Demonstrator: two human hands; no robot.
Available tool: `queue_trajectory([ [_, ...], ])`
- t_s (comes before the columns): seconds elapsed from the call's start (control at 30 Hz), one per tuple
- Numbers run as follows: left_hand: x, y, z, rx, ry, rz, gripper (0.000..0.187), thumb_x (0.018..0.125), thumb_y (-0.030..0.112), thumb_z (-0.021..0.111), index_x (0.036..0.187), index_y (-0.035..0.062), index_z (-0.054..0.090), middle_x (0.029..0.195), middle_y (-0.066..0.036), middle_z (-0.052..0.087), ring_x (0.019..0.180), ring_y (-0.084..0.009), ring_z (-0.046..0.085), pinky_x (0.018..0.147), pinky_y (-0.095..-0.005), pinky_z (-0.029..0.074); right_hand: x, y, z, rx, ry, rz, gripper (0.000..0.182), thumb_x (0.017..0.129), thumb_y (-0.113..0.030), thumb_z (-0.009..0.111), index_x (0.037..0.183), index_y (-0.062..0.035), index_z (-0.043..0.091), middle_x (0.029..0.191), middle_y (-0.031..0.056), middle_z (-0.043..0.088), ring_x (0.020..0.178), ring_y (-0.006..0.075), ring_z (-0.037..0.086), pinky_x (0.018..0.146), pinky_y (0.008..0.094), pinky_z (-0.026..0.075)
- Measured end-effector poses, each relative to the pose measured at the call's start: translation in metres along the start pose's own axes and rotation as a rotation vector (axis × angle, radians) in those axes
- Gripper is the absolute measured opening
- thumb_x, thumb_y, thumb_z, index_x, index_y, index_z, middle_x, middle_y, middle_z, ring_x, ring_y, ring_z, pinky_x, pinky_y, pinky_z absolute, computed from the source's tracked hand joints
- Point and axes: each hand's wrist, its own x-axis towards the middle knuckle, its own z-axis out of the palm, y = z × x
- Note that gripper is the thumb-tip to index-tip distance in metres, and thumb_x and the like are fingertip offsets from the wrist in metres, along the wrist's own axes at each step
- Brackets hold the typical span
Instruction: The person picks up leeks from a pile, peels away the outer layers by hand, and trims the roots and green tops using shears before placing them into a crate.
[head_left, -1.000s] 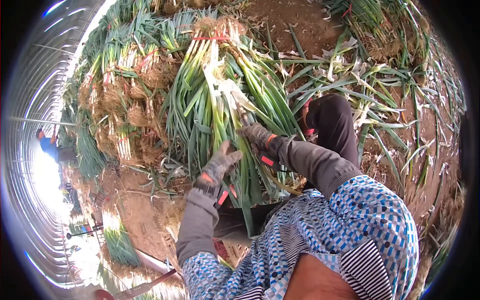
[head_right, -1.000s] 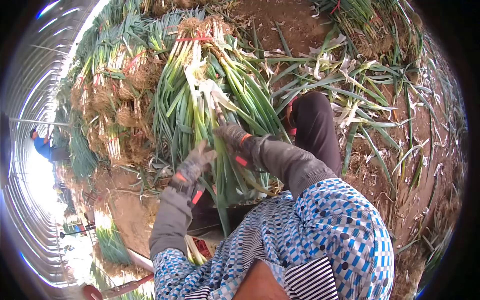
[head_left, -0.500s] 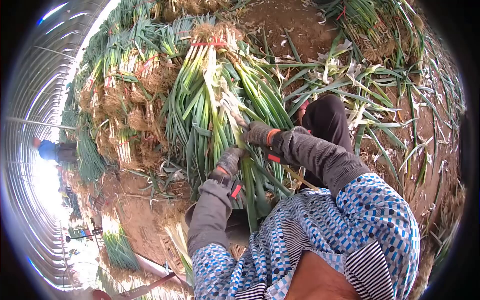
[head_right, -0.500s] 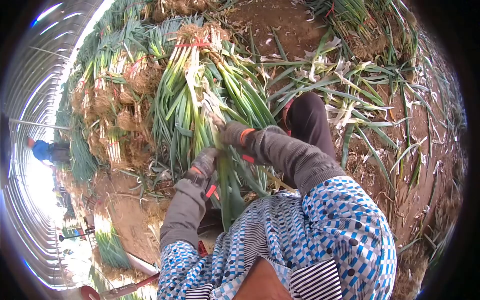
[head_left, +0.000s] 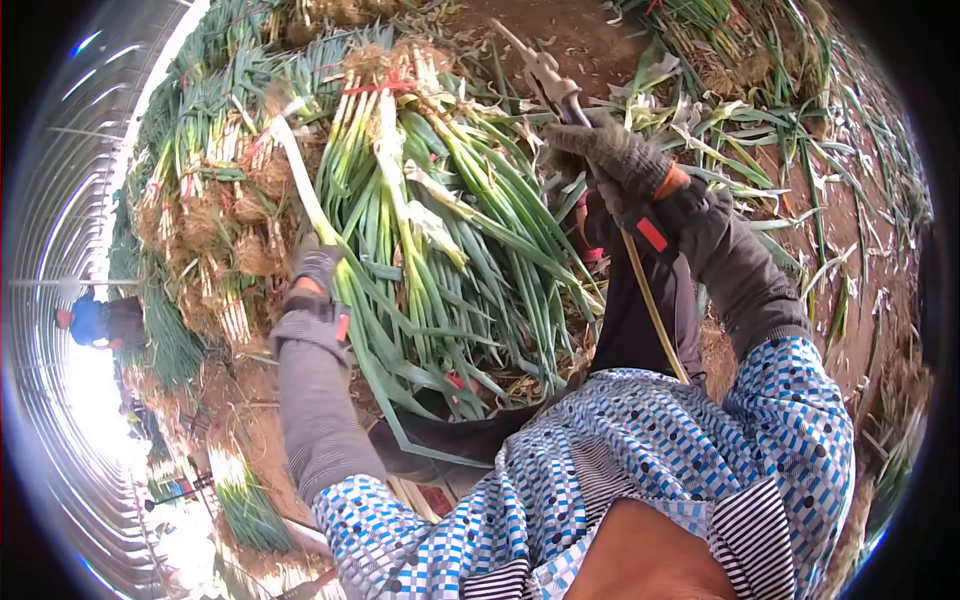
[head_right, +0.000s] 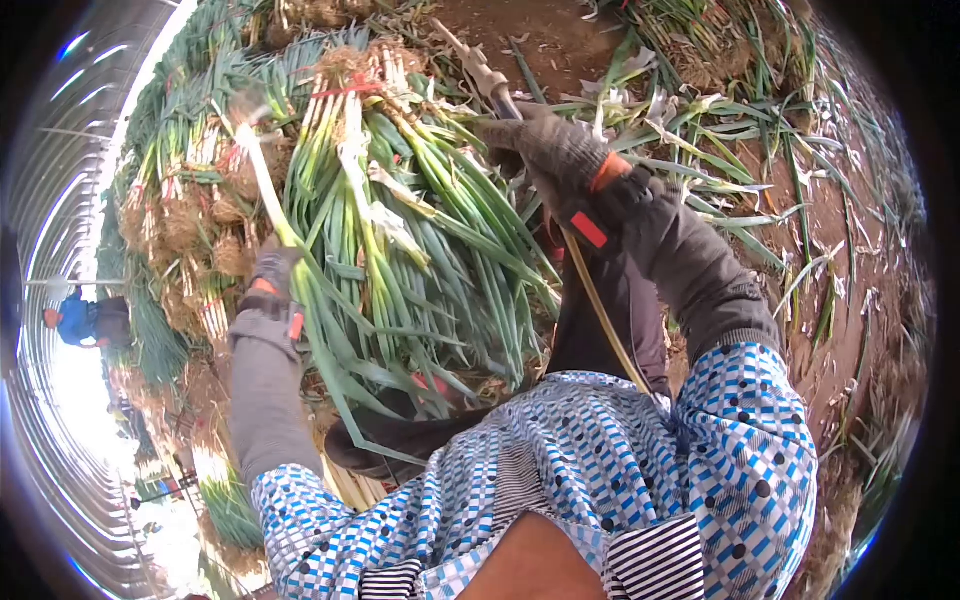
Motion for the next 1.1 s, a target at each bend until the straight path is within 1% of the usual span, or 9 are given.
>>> queue_trajectory([
  [0.13,0.038,-0.003,0.087,0.072,0.178,0.212,0.023,0.072,0.017,0.061,0.089,0.0012,0.059,0.072,-0.015,0.060,0.061,-0.0233,0.055,0.060,-0.0362,0.045,0.018,0.046,-0.020,0.263,0.052,0.282,0.028,0.082,-0.031,0.065,0.082,-0.0043,0.056,0.065,0.0054,0.056,0.051,0.0141,0.052,0.047,0.0269,0.044],
  [0.27,0.040,0.074,0.181,0.107,-0.043,0.262,0.027,0.067,0.027,0.063,0.070,0.0021,0.054,0.067,-0.014,0.055,0.063,-0.0251,0.054,0.060,-0.0390,0.042,0.014,0.028,-0.014,0.037,0.060,0.326,0.029,0.082,-0.033,0.062,0.081,-0.0054,0.056,0.064,0.0040,0.055,0.050,0.0111,0.050,0.045,0.0244,0.040],
  [0.4,0.101,0.033,0.321,-0.106,0.179,-0.051,0.035,0.068,0.024,0.065,0.090,-0.0016,0.054,0.083,-0.017,0.060,0.076,-0.0269,0.057,0.071,-0.0367,0.045,0.015,0.020,-0.012,0.138,0.035,0.395,0.023,0.081,-0.029,0.058,0.077,-0.0070,0.056,0.066,0.0011,0.052,0.055,0.0071,0.048,0.046,0.0220,0.037],
  [0.53,0.078,0.131,0.313,0.006,0.054,-0.455,0.080,0.059,0.031,0.081,0.120,-0.0053,0.043,0.124,-0.025,0.044,0.108,-0.0365,0.049,0.091,-0.0355,0.042,0.018,0.010,-0.011,0.246,0.035,0.346,0.031,0.081,-0.016,0.061,0.108,-0.0035,0.052,0.077,0.0000,0.054,0.063,0.0063,0.050,0.053,0.0202,0.040],
  [0.63,0.077,0.144,0.313,0.028,0.143,-0.644,0.072,0.059,0.030,0.080,0.116,-0.0040,0.050,0.118,-0.023,0.051,0.106,-0.0327,0.053,0.088,-0.0348,0.044,0.014,0.025,-0.016,0.267,0.099,0.386,0.044,0.079,-0.021,0.069,0.115,-0.0028,0.052,0.090,0.0034,0.060,0.075,0.0083,0.057,0.062,0.0207,0.045],
  [0.8,0.097,0.075,0.329,0.087,-0.006,-0.541,0.063,0.061,0.028,0.079,0.111,-0.0023,0.056,0.110,-0.020,0.058,0.098,-0.0276,0.057,0.083,-0.0362,0.045,0.017,0.014,0.004,0.262,-0.011,0.296,0.011,0.081,-0.015,0.056,0.087,-0.0055,0.056,0.078,0.0025,0.057,0.065,0.0101,0.052,0.057,0.0238,0.043],
  [0.83,0.097,0.060,0.324,0.066,-0.066,-0.501,0.061,0.061,0.027,0.079,0.110,-0.0020,0.057,0.109,-0.019,0.059,0.097,-0.0266,0.058,0.082,-0.0364,0.046,0.013,0.022,0.007,0.226,0.017,0.258,0.038,0.082,-0.029,0.060,0.108,-0.0035,0.051,0.082,0.0032,0.056,0.065,0.0128,0.055,0.054,0.0247,0.045],
  [0.97,0.042,0.002,0.280,-0.794,-0.480,-0.195,0.049,0.065,0.020,0.074,0.107,-0.0017,0.060,0.102,-0.014,0.063,0.092,-0.0196,0.059,0.075,-0.0350,0.047,0.007,0.015,0.019,0.236,-0.018,0.280,0.032,0.083,-0.029,0.061,0.105,-0.0073,0.053,0.074,0.0024,0.058,0.057,0.0124,0.054,0.049,0.0237,0.043],
  [1.1,-0.033,0.006,0.206,-0.960,-0.417,-0.192,0.042,0.067,0.017,0.072,0.104,-0.0004,0.062,0.097,-0.012,0.064,0.087,-0.0174,0.060,0.073,-0.0326,0.048,0.005,0.018,0.034,0.264,-0.019,0.288,0.021,0.082,-0.026,0.063,0.091,-0.0091,0.056,0.068,0.0014,0.058,0.054,0.0113,0.053,0.047,0.0236,0.043],
])
